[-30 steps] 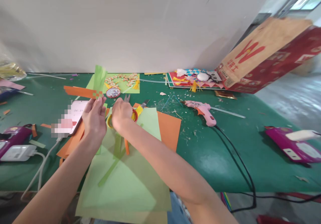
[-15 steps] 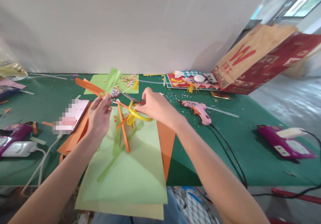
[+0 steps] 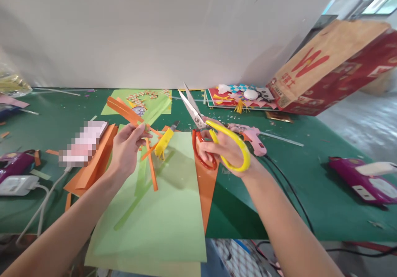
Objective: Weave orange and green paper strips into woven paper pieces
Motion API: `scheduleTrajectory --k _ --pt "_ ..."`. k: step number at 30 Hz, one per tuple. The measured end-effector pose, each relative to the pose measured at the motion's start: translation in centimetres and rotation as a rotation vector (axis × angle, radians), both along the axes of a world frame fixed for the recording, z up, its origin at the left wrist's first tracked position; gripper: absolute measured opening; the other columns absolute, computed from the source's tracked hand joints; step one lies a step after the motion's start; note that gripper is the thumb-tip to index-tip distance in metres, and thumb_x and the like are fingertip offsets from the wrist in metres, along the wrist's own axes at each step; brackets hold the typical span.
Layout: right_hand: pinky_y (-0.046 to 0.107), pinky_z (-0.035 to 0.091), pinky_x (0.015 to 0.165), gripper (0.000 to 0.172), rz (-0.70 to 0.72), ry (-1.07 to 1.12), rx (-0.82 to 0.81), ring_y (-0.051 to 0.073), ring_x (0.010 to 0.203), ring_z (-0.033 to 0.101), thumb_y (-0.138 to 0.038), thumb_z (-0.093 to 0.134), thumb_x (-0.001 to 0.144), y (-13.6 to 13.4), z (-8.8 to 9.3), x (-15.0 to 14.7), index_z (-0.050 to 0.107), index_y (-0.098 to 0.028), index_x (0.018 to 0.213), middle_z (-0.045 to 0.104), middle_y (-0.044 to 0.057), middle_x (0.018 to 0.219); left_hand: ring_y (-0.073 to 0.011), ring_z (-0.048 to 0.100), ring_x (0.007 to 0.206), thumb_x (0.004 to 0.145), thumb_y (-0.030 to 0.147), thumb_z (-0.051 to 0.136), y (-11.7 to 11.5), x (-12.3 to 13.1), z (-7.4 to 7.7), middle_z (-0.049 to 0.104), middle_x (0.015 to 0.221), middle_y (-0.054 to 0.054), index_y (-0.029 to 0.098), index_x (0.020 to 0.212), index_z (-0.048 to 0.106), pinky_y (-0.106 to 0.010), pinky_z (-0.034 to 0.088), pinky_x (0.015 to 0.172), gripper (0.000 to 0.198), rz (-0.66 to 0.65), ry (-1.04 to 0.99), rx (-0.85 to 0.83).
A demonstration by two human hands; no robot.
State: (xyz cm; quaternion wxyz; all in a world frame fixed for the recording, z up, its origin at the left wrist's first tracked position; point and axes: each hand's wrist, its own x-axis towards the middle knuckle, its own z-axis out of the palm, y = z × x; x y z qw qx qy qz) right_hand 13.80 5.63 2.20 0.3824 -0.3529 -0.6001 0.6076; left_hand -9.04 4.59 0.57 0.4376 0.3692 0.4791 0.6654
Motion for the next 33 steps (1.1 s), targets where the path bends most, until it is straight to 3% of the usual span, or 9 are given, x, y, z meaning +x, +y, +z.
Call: scheduleTrajectory --k 4,12,19,23,28,33 --pt "0.021 0.036 0.042 0.041 -0.096 -0.170 0.045 0.007 0.048 0.048 -0.033 0.069 0.073 -0.5 -1.2 -0.5 0.055 -0.021 0.110 0.054 -0.004 0.070 -0.0092 0.062 0.057 0.070 0.031 0.070 0.1 0.2 -0.1 0.062 0.066 0.001 0.016 0.068 0.062 -0.019 0.039 0.047 0.017 0.014 0.030 -0.031" --pt "0.023 0.043 0.048 0.040 -0.020 -0.444 0.164 0.011 0.057 0.053 -0.043 0.069 0.071 -0.6 -2.0 -0.8 0.066 -0.021 0.104 0.060 0.001 0.072 -0.0083 0.060 0.059 0.071 0.030 0.069 0.1 0.1 0.1 0.061 0.068 0.001 0.016 0.069 0.063 -0.018 0.040 0.049 0.016 -0.005 0.016 -0.035" --pt "0.028 0.052 0.064 0.042 -0.039 -0.478 0.245 0.017 0.071 0.062 -0.042 0.068 0.070 -0.7 -2.2 -0.9 0.067 -0.020 0.106 0.067 0.006 0.087 -0.0079 0.059 0.056 0.073 0.031 0.068 0.0 0.3 0.1 0.060 0.066 0.001 0.017 0.067 0.061 -0.019 0.039 0.049 0.017 -0.027 0.010 -0.028" --pt "0.029 0.051 0.060 0.039 -0.045 -0.530 0.391 0.017 0.070 0.061 -0.039 0.067 0.072 -0.7 -2.1 -1.0 0.067 -0.020 0.107 0.066 0.007 0.090 -0.0072 0.058 0.056 0.073 0.031 0.068 0.1 0.3 0.0 0.058 0.064 0.002 0.016 0.068 0.062 -0.018 0.039 0.049 0.017 -0.036 0.013 -0.037" --pt "0.028 0.048 0.055 0.035 -0.064 -0.601 0.574 0.017 0.065 0.057 -0.036 0.064 0.077 -0.8 -2.1 -0.9 0.066 -0.021 0.108 0.061 0.005 0.081 -0.0074 0.057 0.054 0.070 0.032 0.070 0.2 0.3 -0.1 0.055 0.062 0.003 0.016 0.066 0.060 -0.018 0.038 0.048 0.020 -0.066 -0.026 -0.046" --pt "0.028 0.048 0.055 0.034 -0.055 -0.643 0.652 0.017 0.065 0.058 -0.034 0.061 0.079 -0.8 -2.0 -0.8 0.064 -0.023 0.110 0.062 0.005 0.081 -0.0076 0.056 0.051 0.066 0.028 0.069 0.4 0.3 -0.3 0.056 0.059 0.002 0.016 0.064 0.061 -0.018 0.039 0.046 0.014 -0.064 -0.046 -0.051"
